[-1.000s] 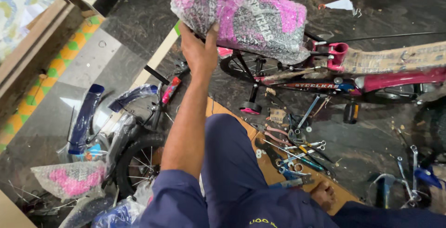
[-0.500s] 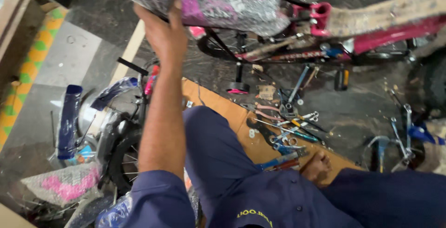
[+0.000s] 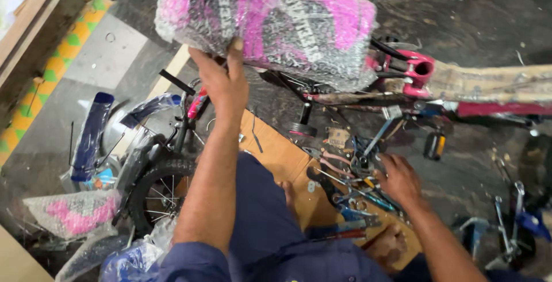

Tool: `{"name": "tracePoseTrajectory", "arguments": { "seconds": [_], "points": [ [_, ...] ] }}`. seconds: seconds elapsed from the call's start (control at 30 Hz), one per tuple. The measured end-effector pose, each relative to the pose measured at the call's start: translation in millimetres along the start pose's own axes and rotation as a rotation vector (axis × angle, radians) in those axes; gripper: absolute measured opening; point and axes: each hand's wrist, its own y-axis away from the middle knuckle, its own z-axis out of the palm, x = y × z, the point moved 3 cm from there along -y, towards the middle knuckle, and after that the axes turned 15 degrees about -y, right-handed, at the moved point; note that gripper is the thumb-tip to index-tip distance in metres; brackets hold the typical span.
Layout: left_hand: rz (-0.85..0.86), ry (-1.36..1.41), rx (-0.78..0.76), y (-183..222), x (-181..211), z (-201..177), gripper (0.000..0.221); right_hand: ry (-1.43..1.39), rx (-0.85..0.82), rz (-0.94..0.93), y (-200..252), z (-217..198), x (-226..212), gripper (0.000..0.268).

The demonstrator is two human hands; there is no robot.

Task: The person assembles and adjusts parts of a new bicycle, using a screwdriver and various wrenches to tighten bolts and secure components while sitting on the floor.

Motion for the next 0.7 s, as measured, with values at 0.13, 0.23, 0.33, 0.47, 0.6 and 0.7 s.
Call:
{"name": "tracePoseTrajectory", "arguments": {
  "seconds": [0.13, 0.23, 0.33, 0.47, 0.6, 0.7],
  "points": [
    [0.001, -0.055, 0.029, -9.8, -1.6, 16.0, 0.073, 0.218, -0.260, 0.096, -51.0, 49.4, 64.7, 0.056],
    [-0.158, 0.216, -0.068, -4.7, -11.6, 31.1, 0.069, 0.349, -0.168, -0.008, -80.0, 69.1, 87.7, 0.054],
    [-0.087, 0.433, -0.143, 8.1, -19.8, 46.1, 0.075, 0.383, -0.159, -0.101, -88.9, 83.0, 101.7, 0.042],
    [-0.047, 0.526, -0.142, -3.2, -32.4, 66.7, 0.070, 0.412, -0.180, -0.118, -87.6, 82.9, 106.7, 0.032],
    [-0.267, 0.628, -0.205, -9.3, -44.0, 73.6, 0.065, 0.567, -0.248, -0.312, -81.2, 59.6, 94.1, 0.020],
    [-0.336, 0.736, -0.231, -10.9, -43.1, 68.7, 0.063, 0.513, -0.286, -0.277, -82.8, 51.7, 73.1, 0.031]
  ]
}}
